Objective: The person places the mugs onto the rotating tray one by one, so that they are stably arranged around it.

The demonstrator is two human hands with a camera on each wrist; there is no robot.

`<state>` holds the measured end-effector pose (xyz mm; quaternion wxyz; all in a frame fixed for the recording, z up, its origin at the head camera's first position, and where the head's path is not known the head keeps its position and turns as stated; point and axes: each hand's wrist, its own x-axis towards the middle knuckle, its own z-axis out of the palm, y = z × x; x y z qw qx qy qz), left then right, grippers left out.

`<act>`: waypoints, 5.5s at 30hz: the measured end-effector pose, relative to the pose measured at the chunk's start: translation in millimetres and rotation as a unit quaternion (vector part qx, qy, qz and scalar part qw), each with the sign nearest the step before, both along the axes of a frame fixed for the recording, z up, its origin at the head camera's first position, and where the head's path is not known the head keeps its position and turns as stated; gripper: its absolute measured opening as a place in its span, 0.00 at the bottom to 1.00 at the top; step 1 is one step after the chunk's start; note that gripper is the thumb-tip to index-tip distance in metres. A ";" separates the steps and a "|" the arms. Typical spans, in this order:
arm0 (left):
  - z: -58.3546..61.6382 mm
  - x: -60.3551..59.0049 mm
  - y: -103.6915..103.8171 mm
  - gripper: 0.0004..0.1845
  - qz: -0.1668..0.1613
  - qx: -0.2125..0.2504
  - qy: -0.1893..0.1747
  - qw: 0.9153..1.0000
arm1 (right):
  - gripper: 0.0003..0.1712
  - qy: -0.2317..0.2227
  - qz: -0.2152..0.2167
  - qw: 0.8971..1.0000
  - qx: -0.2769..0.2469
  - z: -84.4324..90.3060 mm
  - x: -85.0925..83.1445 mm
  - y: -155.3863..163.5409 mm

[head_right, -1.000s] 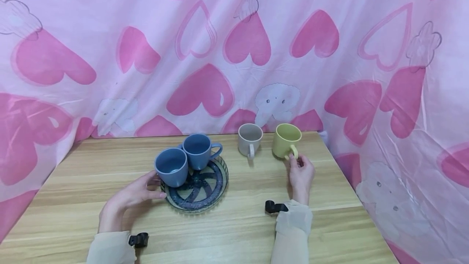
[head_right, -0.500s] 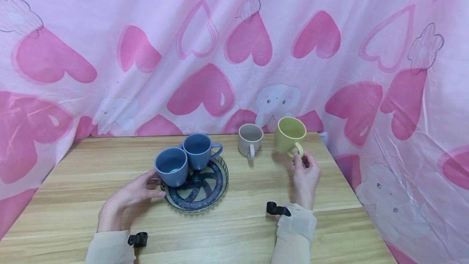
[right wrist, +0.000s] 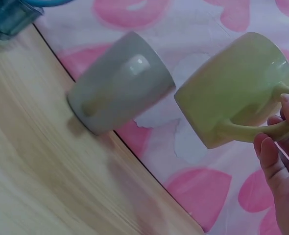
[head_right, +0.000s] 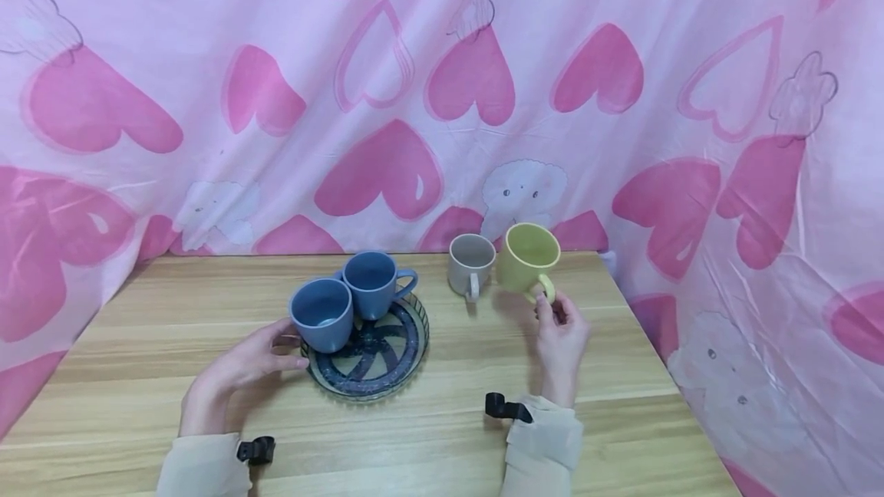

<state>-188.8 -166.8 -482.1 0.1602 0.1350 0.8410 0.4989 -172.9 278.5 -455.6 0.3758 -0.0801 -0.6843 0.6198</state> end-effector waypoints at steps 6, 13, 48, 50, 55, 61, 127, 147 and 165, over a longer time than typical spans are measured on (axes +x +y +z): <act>-0.1 -0.8 0.0 0.35 0.011 -0.012 -0.001 1.000 | 0.10 0.031 0.019 0.999 -0.001 -5.0 -2.6 -6.7; -1.7 0.0 0.0 0.36 0.015 -0.010 -0.001 1.000 | 0.11 0.042 0.038 0.998 -0.014 4.2 -0.1 -11.8; 2.2 -1.6 1.6 0.48 -0.029 0.011 -0.014 0.999 | 0.11 0.030 0.169 0.983 0.057 32.9 2.2 -77.0; 1.9 -1.6 2.2 0.47 -0.029 0.007 -0.011 1.000 | 0.11 0.026 0.174 0.983 0.060 32.4 1.9 -79.8; -4.6 0.4 3.6 0.47 -0.026 -0.001 -0.017 1.000 | 0.10 0.007 0.167 0.984 0.066 23.5 4.2 -86.6; -5.9 2.1 5.5 0.47 -0.009 -0.008 -0.023 1.000 | 0.11 -0.008 0.169 0.983 0.064 12.1 8.9 -94.1; 3.4 -1.4 1.3 0.41 -0.049 0.017 -0.009 0.999 | 0.10 -0.028 0.221 0.973 0.055 -23.7 11.8 -132.1; 0.0 -0.1 2.9 0.43 -0.012 -0.014 -0.035 0.999 | 0.10 -0.049 0.185 0.979 0.076 -32.5 10.4 -137.8; 1.2 0.0 2.4 0.48 -0.011 -0.015 -0.039 0.999 | 0.10 -0.066 0.175 0.978 0.094 -31.7 7.9 -136.7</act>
